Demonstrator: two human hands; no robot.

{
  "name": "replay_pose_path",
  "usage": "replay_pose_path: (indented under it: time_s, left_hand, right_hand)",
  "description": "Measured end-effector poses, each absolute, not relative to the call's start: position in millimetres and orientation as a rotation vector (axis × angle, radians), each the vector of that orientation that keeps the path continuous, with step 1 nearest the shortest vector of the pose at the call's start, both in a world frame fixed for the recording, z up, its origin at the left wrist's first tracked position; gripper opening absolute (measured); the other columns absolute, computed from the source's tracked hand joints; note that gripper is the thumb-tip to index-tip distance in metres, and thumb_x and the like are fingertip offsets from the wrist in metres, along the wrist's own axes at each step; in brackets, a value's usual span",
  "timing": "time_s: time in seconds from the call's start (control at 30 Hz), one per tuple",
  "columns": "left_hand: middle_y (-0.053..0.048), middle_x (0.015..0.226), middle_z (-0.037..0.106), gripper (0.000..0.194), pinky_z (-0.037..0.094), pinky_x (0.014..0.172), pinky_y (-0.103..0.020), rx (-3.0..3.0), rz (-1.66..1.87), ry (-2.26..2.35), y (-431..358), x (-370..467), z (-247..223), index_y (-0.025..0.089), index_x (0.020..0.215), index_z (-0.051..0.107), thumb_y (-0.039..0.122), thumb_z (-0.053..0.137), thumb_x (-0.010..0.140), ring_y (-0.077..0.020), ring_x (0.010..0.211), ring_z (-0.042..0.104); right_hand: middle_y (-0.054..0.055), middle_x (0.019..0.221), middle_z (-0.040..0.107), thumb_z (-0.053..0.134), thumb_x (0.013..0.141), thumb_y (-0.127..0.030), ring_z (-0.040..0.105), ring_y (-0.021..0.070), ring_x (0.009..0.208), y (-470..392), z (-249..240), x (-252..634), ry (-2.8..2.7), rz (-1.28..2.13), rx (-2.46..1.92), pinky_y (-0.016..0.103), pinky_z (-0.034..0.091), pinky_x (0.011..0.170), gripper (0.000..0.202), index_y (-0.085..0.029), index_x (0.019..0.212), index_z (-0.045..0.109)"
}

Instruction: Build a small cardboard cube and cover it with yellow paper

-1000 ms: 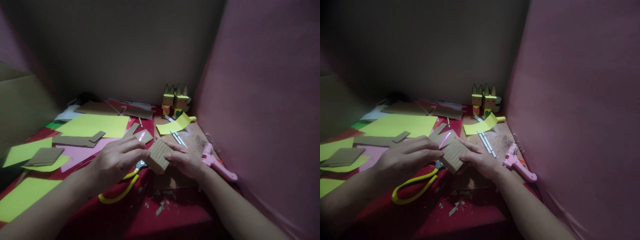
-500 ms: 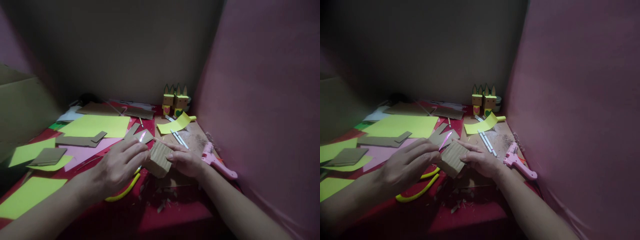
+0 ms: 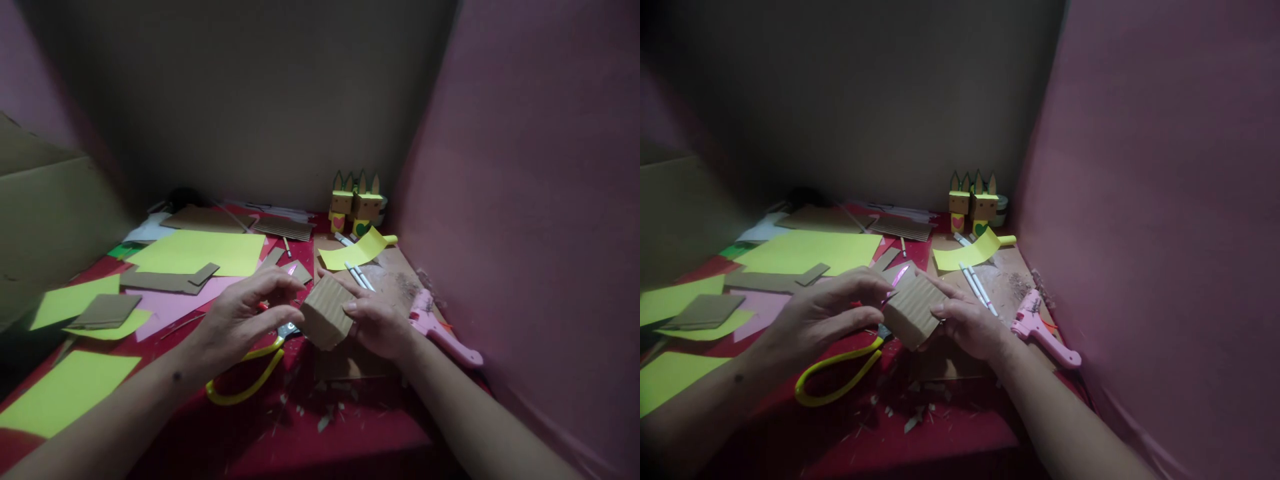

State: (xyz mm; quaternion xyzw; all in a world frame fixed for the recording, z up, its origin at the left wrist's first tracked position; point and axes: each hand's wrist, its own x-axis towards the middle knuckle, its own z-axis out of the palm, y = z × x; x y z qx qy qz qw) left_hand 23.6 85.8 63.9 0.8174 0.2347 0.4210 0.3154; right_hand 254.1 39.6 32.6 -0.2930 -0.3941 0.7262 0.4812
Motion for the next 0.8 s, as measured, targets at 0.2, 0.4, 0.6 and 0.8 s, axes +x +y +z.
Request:
replay_pose_path:
  time_s: [0.2, 0.4, 0.6, 0.8]
  left_hand:
    - [0.0, 0.077, 0.072, 0.004, 0.053, 0.061, -0.024, 1.815, 1.036, 0.708, 85, 28, 59, 0.023, 0.076, 0.078, 0.019, 0.078, 0.077, -0.0148, 0.071, 0.063]
    - [0.0, 0.079, 0.072, 0.008, 0.056, 0.066, -0.023, 1.64, 0.949, 0.676, 90, 23, 54, 0.025, 0.072, 0.08, 0.019, 0.082, 0.077, -0.0138, 0.075, 0.065]
    - [-0.002, 0.082, 0.073, 0.004, 0.059, 0.067, -0.028, 1.603, 0.954, 0.728, 94, 21, 51, 0.023, 0.074, 0.081, 0.024, 0.084, 0.077, -0.0176, 0.076, 0.068]
    - [-0.013, 0.134, 0.069, 0.063, 0.06, 0.093, -0.044, 1.857, 0.979, 0.773, 95, 27, 38, 0.025, 0.139, 0.066, 0.04, 0.084, 0.081, -0.0305, 0.113, 0.068]
  right_hand:
    - [0.006, 0.112, 0.074, 0.077, 0.071, -0.028, 0.065, 0.0205, 0.086, 39, 32, 253, -1.003, 1.743, -0.746, 0.031, 0.057, 0.067, 0.064, -0.025, 0.134, 0.068]
    - [0.005, 0.116, 0.075, 0.081, 0.072, -0.026, 0.066, 0.0212, 0.096, 37, 30, 253, -0.982, 1.745, -0.719, 0.03, 0.058, 0.073, 0.062, -0.028, 0.133, 0.07]
    - [0.002, 0.117, 0.074, 0.086, 0.074, -0.028, 0.067, 0.0184, 0.094, 36, 25, 250, -1.004, 1.685, -0.718, 0.029, 0.059, 0.076, 0.064, -0.033, 0.136, 0.069]
    - [0.005, 0.135, 0.065, 0.088, 0.077, -0.036, 0.067, 0.0206, 0.106, 38, 20, 238, -1.039, 1.318, -0.839, 0.036, 0.058, 0.091, 0.076, -0.036, 0.147, 0.058]
